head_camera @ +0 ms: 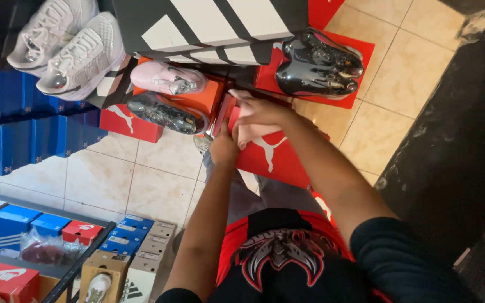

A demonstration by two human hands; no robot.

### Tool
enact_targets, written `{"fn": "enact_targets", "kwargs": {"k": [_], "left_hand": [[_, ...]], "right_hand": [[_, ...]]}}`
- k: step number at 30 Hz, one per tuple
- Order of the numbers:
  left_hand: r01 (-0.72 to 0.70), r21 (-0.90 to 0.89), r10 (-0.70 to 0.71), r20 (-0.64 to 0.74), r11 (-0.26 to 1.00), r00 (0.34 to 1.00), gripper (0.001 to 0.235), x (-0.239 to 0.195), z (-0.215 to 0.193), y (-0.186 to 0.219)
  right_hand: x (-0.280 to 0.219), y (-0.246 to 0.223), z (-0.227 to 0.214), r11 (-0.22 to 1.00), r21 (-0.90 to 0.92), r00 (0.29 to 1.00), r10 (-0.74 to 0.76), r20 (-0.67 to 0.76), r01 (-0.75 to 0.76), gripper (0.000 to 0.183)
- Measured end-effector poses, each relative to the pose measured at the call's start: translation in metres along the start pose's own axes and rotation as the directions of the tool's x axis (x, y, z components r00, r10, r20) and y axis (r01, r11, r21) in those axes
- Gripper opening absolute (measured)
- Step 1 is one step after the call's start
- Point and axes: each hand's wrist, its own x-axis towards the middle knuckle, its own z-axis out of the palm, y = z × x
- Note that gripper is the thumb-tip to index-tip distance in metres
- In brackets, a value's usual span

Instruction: Wiping and dusting various shoe boxes with a pink cloth in a storage area.

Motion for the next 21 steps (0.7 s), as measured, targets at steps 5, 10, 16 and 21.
{"fn": "enact_targets", "kwargs": {"k": [5, 10, 16, 21], "left_hand": [[0.009, 0.011, -0.009, -0.022, 1.0, 1.0, 0.061, 0.002, 0.007, -0.009], [0.036, -0.018, -0.036, 0.0, 0.999, 0.999, 0.062, -0.007, -0.015, 0.011], [0.039, -0.005, -0.038, 0.045, 0.999, 0.998, 0.059, 0.001, -0.005, 0.008], [0.021, -0.041, -0.019, 0.04, 0.999, 0.999, 0.058, -0.005, -0.019, 0.007]], "right_hand": [[-0.015, 0.079, 0.016, 1.0, 0.0, 1.0, -0.016, -0.022, 0.016, 0.092], [-0.097, 0.162, 0.0, 0.981, -0.104, 0.986, 0.159, -0.057, -0.165, 0.089], [-0.004, 0.065, 0.01, 0.992, -0.057, 0.992, -0.117, -0.046, 0.114, 0.08], [0.051, 0.097, 0.037, 0.978, 0.065, 0.978, -0.191, -0.085, 0.196, 0.078]]}}
